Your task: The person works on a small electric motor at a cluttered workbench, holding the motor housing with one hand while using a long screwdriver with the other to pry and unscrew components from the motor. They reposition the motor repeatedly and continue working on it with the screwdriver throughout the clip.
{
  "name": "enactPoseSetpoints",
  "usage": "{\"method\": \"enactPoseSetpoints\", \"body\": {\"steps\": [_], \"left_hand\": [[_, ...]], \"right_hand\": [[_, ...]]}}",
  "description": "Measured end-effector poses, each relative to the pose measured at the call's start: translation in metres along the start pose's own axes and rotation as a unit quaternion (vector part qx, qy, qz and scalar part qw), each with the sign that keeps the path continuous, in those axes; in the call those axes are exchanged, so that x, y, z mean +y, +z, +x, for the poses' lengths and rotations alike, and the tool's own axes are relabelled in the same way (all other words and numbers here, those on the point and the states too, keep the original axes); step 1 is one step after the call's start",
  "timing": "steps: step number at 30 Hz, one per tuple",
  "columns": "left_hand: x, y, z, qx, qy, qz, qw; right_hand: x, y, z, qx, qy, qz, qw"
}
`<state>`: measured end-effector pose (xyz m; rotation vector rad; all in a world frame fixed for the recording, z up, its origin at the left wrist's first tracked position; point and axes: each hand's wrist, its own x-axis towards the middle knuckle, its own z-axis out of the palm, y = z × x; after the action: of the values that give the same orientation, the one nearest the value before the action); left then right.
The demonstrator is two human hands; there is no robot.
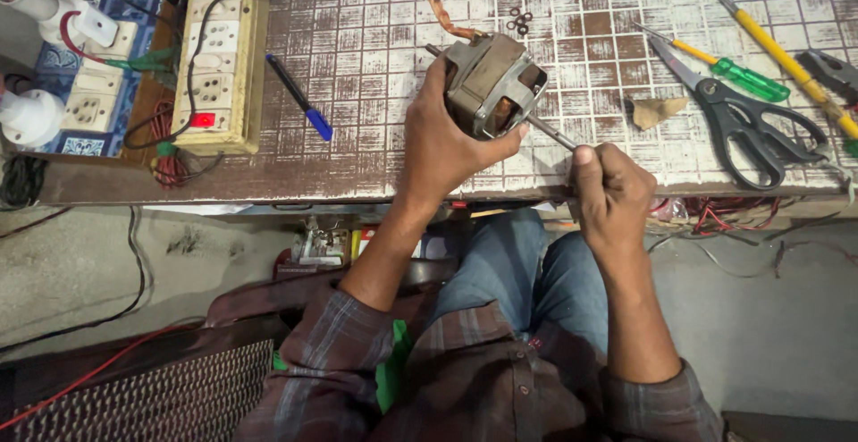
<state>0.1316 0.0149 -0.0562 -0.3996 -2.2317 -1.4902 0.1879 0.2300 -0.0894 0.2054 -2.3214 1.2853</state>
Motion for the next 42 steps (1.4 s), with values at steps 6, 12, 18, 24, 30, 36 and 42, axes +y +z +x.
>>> {"method": "enactPoseSetpoints", "body": {"steps": [6,12,18,24,30,36,42], "left_hand": [[-0.003,0.0,0.0,0.008,0.016,0.011,1.0],[0.001,0.0,0.0,0.007,0.028,0.036,0.999],[0.004,0.001,-0.001,0.013,0.011,0.016,1.0],[-0.001,0.005,-0.005,-0.002,-0.031,-0.005,1.0],[-0.006,0.006,-0.008,-0.014,0.006,0.041,0.999],[-0.007,0.006,-0.012,-0.014,0.036,0.015,0.999],[-0.014,0.006,-0.013,-0.005,0.07,-0.003,0.998]], "right_hand": [[-0.006,-0.002,0.002,-0.011,0.029,0.022,0.999],[-0.01,-0.004,0.003,-0.026,0.048,0.044,0.998],[-0.007,-0.002,0.002,-0.025,0.043,-0.022,0.999],[-0.003,-0.013,-0.008,0.0,0.058,0.085,0.995],[0.038,-0.097,-0.01,0.142,0.107,0.059,0.982],[0.089,-0.211,0.004,0.152,-0.04,-0.328,0.931],[0.113,-0.233,0.021,-0.014,0.056,-0.409,0.911]]}}
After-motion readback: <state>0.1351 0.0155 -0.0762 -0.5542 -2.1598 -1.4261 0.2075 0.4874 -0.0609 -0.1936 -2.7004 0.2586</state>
